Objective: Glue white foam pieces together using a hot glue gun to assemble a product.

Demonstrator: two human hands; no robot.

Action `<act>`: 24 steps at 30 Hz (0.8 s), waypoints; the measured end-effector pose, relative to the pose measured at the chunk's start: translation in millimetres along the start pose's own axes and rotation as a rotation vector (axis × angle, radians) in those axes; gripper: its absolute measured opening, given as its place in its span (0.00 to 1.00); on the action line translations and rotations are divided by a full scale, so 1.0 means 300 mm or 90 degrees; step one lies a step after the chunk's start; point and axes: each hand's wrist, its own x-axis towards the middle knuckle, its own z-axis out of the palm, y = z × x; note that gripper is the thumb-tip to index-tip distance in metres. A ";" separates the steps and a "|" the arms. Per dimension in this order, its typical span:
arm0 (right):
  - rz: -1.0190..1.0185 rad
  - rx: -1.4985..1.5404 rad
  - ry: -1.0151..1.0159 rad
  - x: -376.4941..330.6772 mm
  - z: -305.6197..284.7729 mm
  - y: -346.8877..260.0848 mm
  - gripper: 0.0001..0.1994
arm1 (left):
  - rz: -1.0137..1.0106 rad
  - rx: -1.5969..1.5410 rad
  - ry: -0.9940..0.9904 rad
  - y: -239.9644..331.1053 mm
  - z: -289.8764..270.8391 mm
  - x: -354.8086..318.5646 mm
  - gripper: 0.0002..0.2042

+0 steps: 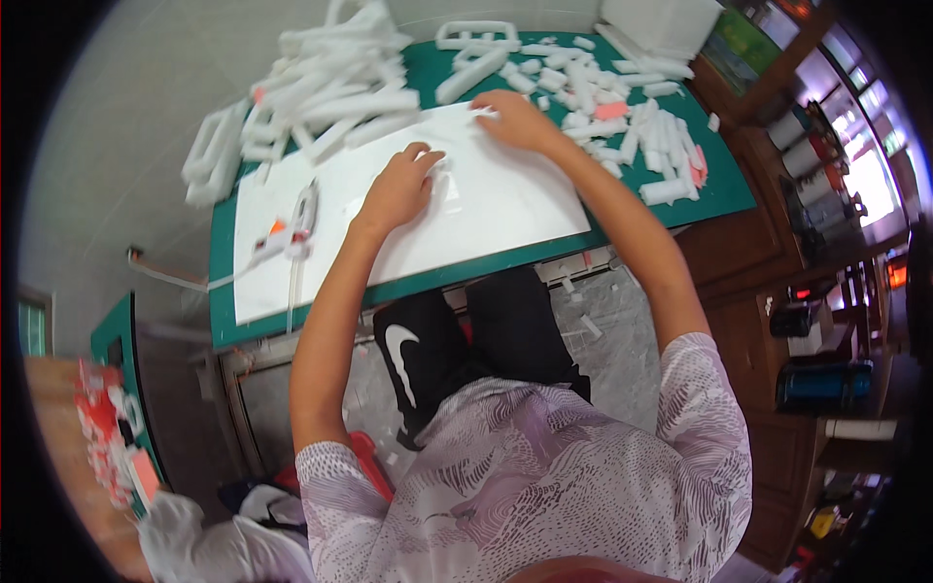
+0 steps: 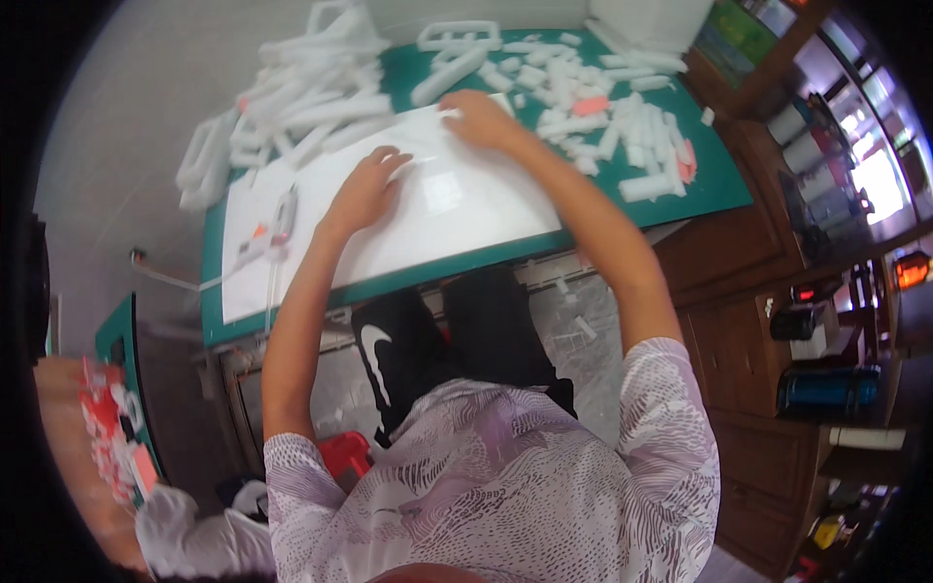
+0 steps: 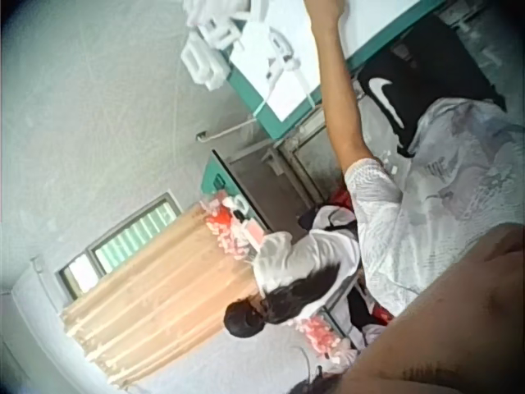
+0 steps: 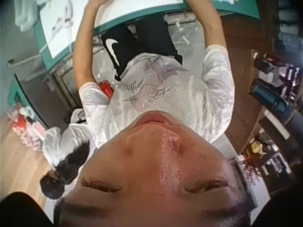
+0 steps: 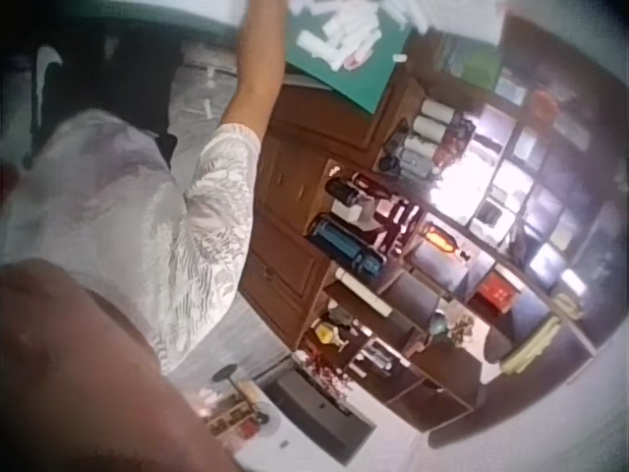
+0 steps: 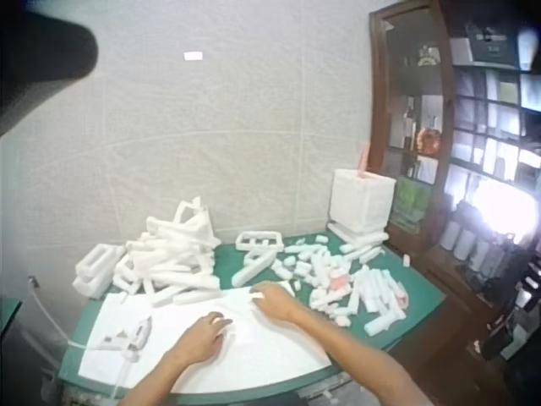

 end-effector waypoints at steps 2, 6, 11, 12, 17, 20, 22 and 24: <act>0.024 0.067 0.002 0.035 0.032 -0.061 0.12 | -0.019 0.010 -0.053 -0.024 0.014 0.048 0.13; 0.030 0.125 0.061 0.047 0.054 -0.043 0.10 | -0.045 0.030 -0.103 -0.030 0.053 0.148 0.07; 0.088 0.222 0.120 0.047 0.065 -0.033 0.10 | -0.068 -0.110 -0.070 -0.060 0.025 0.247 0.05; 0.121 0.267 0.128 0.041 0.072 -0.032 0.10 | -0.122 -0.174 -0.052 -0.058 0.028 0.274 0.05; 0.168 0.423 0.228 -0.029 0.107 0.027 0.11 | -0.215 -0.536 0.033 -0.059 0.167 0.420 0.07; 0.253 0.535 0.214 -0.048 0.079 0.018 0.11 | -0.242 -0.652 0.057 -0.047 0.209 0.435 0.11; 0.235 0.444 0.239 -0.045 0.068 0.015 0.10 | -0.262 -0.701 0.066 -0.069 0.241 0.437 0.10; 0.220 0.354 0.254 -0.046 0.074 0.009 0.09 | -0.292 -0.751 0.076 -0.089 0.266 0.420 0.09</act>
